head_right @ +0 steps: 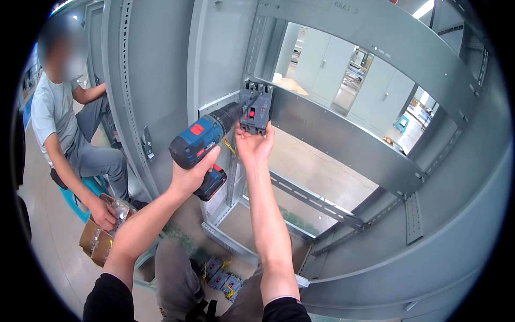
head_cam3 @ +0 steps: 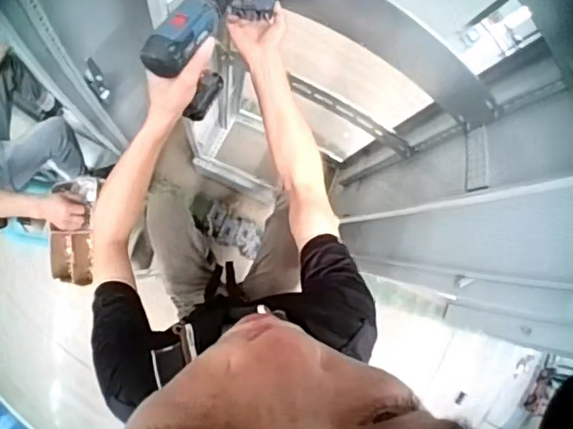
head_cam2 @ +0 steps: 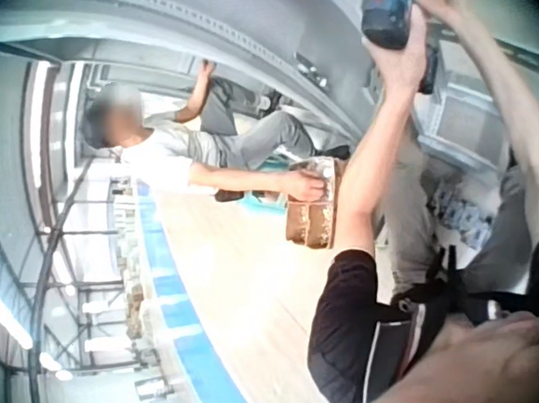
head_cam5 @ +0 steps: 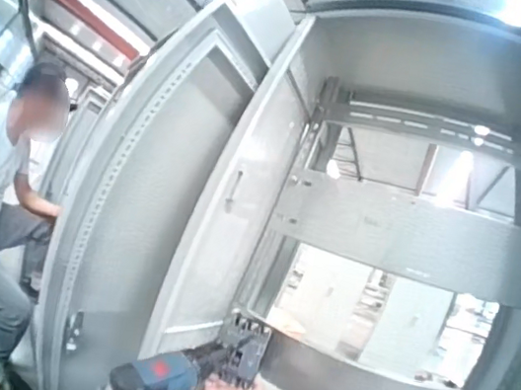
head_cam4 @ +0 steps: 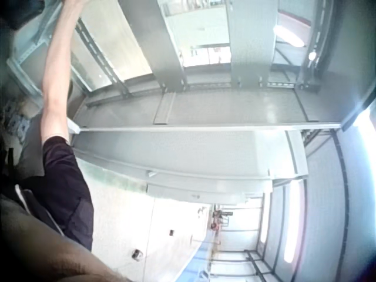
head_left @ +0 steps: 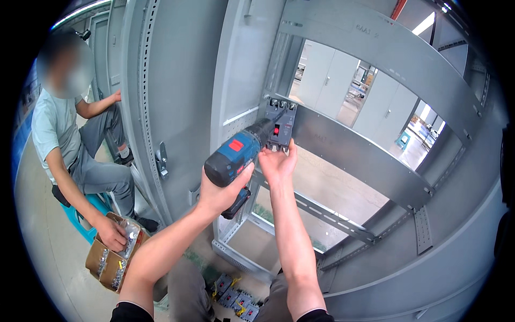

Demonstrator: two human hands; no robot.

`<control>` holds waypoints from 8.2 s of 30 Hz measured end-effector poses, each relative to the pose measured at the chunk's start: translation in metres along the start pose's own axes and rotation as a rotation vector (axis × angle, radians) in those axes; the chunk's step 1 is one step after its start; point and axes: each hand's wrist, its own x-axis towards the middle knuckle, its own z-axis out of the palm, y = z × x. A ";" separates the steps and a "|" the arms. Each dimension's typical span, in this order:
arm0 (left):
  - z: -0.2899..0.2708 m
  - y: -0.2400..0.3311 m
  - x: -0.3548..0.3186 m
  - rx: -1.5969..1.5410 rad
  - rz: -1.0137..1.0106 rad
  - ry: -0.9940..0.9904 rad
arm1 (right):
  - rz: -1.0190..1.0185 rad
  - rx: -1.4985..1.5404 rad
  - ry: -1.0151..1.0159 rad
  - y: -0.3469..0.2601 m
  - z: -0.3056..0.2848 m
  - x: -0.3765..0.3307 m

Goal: The person uses a cordless drill to mount multiple circuit breakers onto a DIN rail inside a large metal electrical cabinet. They repeatedly pick up breakers, align them on the rail, and secure them with screws.

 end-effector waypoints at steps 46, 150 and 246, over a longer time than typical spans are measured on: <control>-0.004 -0.055 0.019 0.165 0.149 -0.036 | -0.032 -0.086 -0.143 -0.005 -0.045 0.033; -0.016 -0.107 -0.032 -0.088 -0.153 0.085 | -0.110 -0.001 -0.044 0.007 -0.020 0.043; 0.024 -0.013 0.035 -0.066 -0.173 0.056 | 0.087 -0.763 0.856 -0.103 -0.292 -0.332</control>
